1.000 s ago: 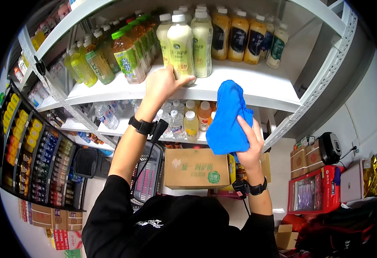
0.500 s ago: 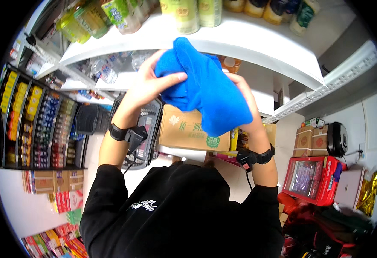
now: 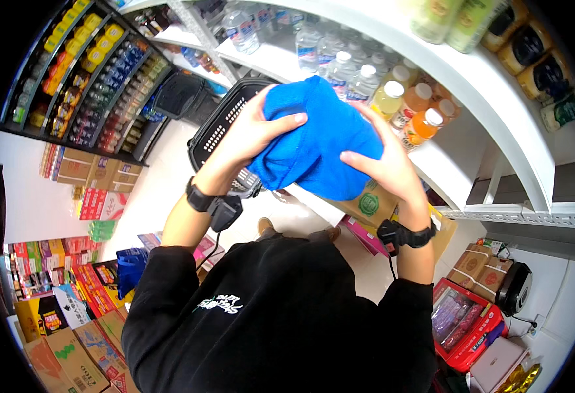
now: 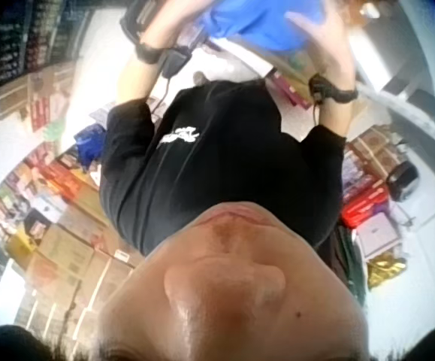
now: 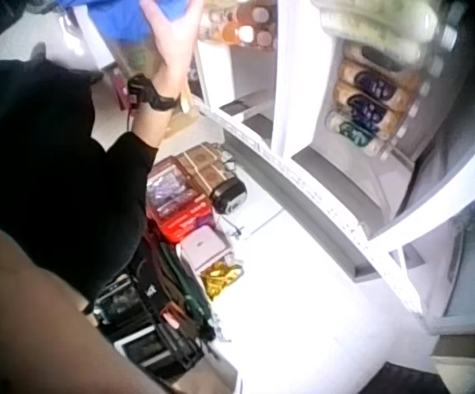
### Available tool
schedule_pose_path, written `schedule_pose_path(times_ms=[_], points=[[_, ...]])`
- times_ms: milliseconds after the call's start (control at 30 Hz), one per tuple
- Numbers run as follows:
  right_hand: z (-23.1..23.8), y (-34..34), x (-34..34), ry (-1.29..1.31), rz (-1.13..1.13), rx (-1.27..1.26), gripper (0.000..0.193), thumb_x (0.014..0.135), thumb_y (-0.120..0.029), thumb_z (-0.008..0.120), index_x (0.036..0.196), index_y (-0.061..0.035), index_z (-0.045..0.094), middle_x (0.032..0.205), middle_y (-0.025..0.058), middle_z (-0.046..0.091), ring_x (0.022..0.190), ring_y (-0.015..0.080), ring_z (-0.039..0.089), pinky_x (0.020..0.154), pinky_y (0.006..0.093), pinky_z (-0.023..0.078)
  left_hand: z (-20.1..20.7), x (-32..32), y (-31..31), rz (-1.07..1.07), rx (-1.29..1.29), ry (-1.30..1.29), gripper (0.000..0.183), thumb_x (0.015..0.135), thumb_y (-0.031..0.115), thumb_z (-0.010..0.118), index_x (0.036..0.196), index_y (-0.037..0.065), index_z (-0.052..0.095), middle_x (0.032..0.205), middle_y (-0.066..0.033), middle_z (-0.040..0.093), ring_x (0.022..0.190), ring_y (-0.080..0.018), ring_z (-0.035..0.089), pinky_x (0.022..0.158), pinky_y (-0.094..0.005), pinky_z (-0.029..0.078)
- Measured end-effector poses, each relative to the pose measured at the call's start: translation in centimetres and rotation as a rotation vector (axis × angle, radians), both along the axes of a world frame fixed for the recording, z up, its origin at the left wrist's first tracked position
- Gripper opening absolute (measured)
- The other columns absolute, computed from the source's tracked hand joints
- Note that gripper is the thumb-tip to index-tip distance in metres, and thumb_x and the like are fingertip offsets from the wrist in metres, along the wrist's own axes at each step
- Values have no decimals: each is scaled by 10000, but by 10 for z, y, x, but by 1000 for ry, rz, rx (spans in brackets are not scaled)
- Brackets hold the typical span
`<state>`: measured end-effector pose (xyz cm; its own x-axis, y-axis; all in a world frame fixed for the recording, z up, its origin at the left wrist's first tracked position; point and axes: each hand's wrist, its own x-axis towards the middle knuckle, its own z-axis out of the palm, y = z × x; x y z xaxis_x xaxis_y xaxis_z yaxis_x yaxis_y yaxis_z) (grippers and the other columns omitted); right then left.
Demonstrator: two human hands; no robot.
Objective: The person wipes a shelf with a blue cloth, then picks up bottles of green juice and places them into a black basket. They continue by picking up cans of electrolyte water from the shelf and placing them into the basket.
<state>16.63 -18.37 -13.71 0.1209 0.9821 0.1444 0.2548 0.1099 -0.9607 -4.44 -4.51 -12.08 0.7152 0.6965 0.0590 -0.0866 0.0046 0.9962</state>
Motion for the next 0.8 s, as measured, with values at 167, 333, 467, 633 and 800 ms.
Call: schedule_pose_path(times_ms=[167,333,467,633,800], points=[[-30,29,-65,247,-60,-74,500,828,-120,743,1271,31,565,1158,92,655,1052,166,613,946,312,478,-38,-72,26,-25,-462,-197,573,852,146,762,1328,-34,498,1225,-142,632,1100,-224,632,966,-373,515],[-11,88,-163,423,-9,-95,441,814,-104,738,1210,17,587,1099,81,658,1000,157,621,915,306,486,-37,-192,51,-61,-320,-89,654,821,163,795,1361,-35,483,1271,-154,616,1123,-233,621,994,-384,499],[-12,147,-256,524,146,-51,500,862,-210,731,1269,9,540,1180,109,629,1063,188,610,961,336,481,-38,-294,68,166,-282,-148,668,805,153,803,1363,-26,482,1272,-153,613,1127,-241,614,999,-398,491],[-39,222,-373,784,502,-29,720,912,-472,654,1388,13,418,1359,144,529,1259,233,512,1089,374,397,-27,-416,74,482,-184,-193,665,808,155,800,1357,-30,474,1272,-148,605,1145,-242,605,1003,-396,491],[-77,283,-478,1041,731,-199,760,916,-460,650,1443,4,360,1429,152,468,1338,248,441,1141,398,336,-41,-514,91,734,-221,-175,623,818,114,792,1342,-39,493,1255,-139,617,1132,-231,606,998,-388,486]])
